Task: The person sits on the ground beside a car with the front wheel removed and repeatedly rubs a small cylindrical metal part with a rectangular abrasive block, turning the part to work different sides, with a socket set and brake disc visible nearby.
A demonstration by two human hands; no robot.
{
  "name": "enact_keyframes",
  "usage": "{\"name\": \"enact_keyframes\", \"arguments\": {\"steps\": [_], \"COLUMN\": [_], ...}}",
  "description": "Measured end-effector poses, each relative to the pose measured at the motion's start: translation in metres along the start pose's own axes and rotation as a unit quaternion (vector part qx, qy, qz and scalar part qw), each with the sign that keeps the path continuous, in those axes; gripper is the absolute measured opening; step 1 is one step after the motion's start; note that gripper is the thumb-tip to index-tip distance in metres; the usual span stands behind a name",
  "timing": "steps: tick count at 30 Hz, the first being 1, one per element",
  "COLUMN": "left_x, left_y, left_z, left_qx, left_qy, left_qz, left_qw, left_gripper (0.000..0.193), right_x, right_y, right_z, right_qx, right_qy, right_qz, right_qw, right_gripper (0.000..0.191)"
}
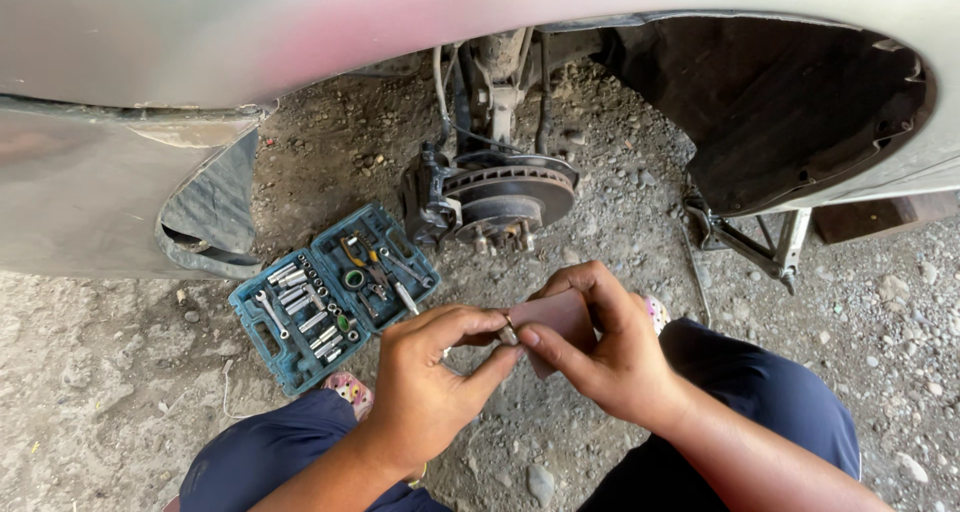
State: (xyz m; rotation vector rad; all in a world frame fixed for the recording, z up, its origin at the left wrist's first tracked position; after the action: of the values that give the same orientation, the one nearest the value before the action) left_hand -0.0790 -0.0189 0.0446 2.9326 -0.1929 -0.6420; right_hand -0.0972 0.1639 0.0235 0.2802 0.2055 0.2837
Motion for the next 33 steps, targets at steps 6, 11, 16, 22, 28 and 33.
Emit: {"name": "enact_keyframes", "arguments": {"steps": [6,11,16,22,28,33], "left_x": [0.006,0.011,0.004,0.000,-0.001,0.001], "left_y": [-0.006,-0.027,-0.018,-0.007,-0.008,-0.008], "left_z": [-0.008,-0.025,-0.018,-0.011,-0.003,-0.011], "left_qx": [-0.048,-0.068,-0.011,-0.017,-0.032,-0.041], "left_qy": [-0.061,-0.141,-0.060,-0.048,-0.022,-0.053], "left_qz": [-0.028,0.043,0.030,0.019,-0.006,-0.010], "left_qw": [0.997,0.987,0.998,0.999,0.999,0.998], "left_gripper": [0.024,0.023,0.026,0.029,0.028,0.025], "right_x": [0.005,-0.010,-0.015,-0.002,-0.009,-0.007], "right_y": [-0.005,0.017,0.050,0.013,0.009,0.003], "right_z": [-0.009,-0.013,-0.017,-0.001,-0.004,-0.012], "right_qx": [-0.040,-0.062,-0.135,-0.021,-0.020,-0.133], "right_qy": [-0.024,0.022,-0.015,-0.011,-0.079,-0.080], "right_qz": [-0.055,-0.126,-0.141,0.067,0.070,0.048], "right_qw": [0.997,0.990,0.981,0.997,0.994,0.987], "right_gripper": [0.034,0.031,0.029,0.041,0.040,0.027]}}
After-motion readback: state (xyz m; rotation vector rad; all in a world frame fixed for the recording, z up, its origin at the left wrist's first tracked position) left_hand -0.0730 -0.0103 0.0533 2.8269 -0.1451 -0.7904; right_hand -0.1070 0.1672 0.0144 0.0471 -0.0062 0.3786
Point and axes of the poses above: each hand's wrist, its own x-axis away from the middle knuckle, its own y-axis out of the back of the hand, z = x × y, the point moved 6 cm from there along -x, towards the middle knuckle, and after that the axes turned 9 degrees about x, right-handed, at the moved point
